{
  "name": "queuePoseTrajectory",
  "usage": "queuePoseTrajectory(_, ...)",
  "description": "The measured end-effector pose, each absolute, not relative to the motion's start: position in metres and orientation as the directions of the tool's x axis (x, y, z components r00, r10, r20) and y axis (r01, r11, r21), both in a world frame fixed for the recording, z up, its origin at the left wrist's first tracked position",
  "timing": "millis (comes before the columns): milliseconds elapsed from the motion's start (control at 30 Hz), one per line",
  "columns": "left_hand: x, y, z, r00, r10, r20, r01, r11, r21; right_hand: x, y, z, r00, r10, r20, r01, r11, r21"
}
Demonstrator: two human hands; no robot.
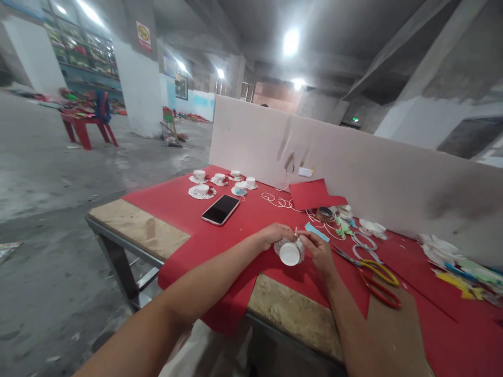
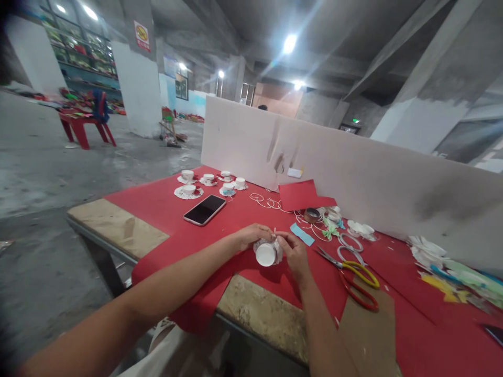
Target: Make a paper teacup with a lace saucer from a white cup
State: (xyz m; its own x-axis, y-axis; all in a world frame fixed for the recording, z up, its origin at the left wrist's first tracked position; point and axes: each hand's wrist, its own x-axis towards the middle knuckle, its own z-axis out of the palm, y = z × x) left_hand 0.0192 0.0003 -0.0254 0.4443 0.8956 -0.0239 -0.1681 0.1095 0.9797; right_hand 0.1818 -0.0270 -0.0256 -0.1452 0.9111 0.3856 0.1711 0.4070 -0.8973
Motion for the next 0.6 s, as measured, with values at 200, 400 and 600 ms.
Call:
queuePoseTrajectory(200,0.016,-0.006,-0.019,0.492,0.869,0.054,-0.082,-0.015,0.997,0.181,-0.033,-0.017,-0.222,0.913,0.342,0.124,0.375,-0.919)
queuePoseTrajectory(400,0.017,-0.007,-0.022,0.544,0.836,0.077,-0.066,-0.049,0.997,0.188,-0.033,-0.013,-0.283,0.887,0.365,0.187,0.425,-0.886)
queuePoseTrajectory(600,0.017,-0.009,-0.019,0.584,0.811,0.047,-0.177,0.070,0.982,0.195,-0.030,-0.012,-0.340,0.817,0.466,0.305,0.565,-0.767)
